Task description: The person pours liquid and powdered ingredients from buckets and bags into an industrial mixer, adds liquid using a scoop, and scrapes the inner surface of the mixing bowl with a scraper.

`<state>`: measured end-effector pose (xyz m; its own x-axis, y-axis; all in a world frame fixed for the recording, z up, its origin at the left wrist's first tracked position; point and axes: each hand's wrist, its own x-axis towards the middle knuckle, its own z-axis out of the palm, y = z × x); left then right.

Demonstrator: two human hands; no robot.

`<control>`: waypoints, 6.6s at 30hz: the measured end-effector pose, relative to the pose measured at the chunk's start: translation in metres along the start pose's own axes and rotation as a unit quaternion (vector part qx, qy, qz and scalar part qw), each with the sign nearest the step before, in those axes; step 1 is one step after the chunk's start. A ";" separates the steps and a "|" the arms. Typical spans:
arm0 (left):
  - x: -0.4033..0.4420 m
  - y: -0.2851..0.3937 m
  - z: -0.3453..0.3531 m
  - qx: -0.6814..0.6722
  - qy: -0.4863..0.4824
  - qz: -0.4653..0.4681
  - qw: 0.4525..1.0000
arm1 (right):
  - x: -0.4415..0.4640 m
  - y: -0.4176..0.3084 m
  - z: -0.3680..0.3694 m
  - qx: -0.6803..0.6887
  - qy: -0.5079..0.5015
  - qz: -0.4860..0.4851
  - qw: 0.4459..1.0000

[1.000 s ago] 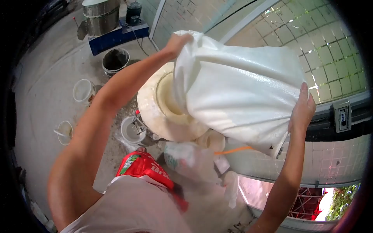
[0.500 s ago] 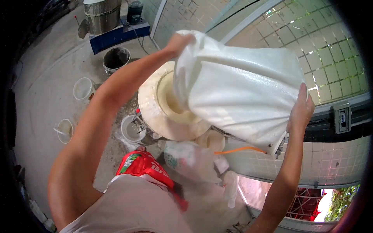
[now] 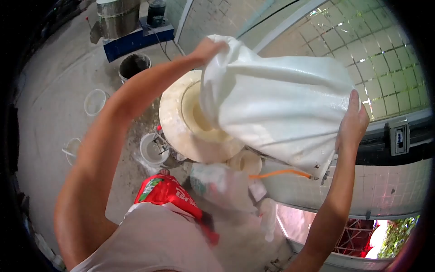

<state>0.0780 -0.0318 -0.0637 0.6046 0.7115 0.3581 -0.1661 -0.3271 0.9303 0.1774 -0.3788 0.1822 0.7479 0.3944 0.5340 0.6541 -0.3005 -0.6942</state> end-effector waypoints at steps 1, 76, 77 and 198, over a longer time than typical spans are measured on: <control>-0.005 0.013 -0.006 -0.073 -0.005 0.031 0.997 | 0.000 0.000 0.001 0.000 0.003 0.001 1.000; 0.002 -0.008 0.005 -0.020 0.056 -0.030 0.998 | 0.028 -0.032 0.003 -0.104 -0.059 -0.073 0.990; 0.002 -0.002 0.003 -0.012 0.037 -0.036 0.999 | 0.030 -0.033 0.006 -0.125 -0.049 -0.075 0.988; -0.471 -0.129 0.320 -0.105 -0.109 -0.573 0.806 | -0.574 0.711 0.049 -0.157 -0.625 0.479 0.596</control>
<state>0.0637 -0.5235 -0.3776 0.5742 0.3380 -0.7457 0.4834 0.5951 0.6420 0.2076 -0.7760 -0.6417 0.2542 0.1914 -0.9480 0.1314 -0.9780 -0.1623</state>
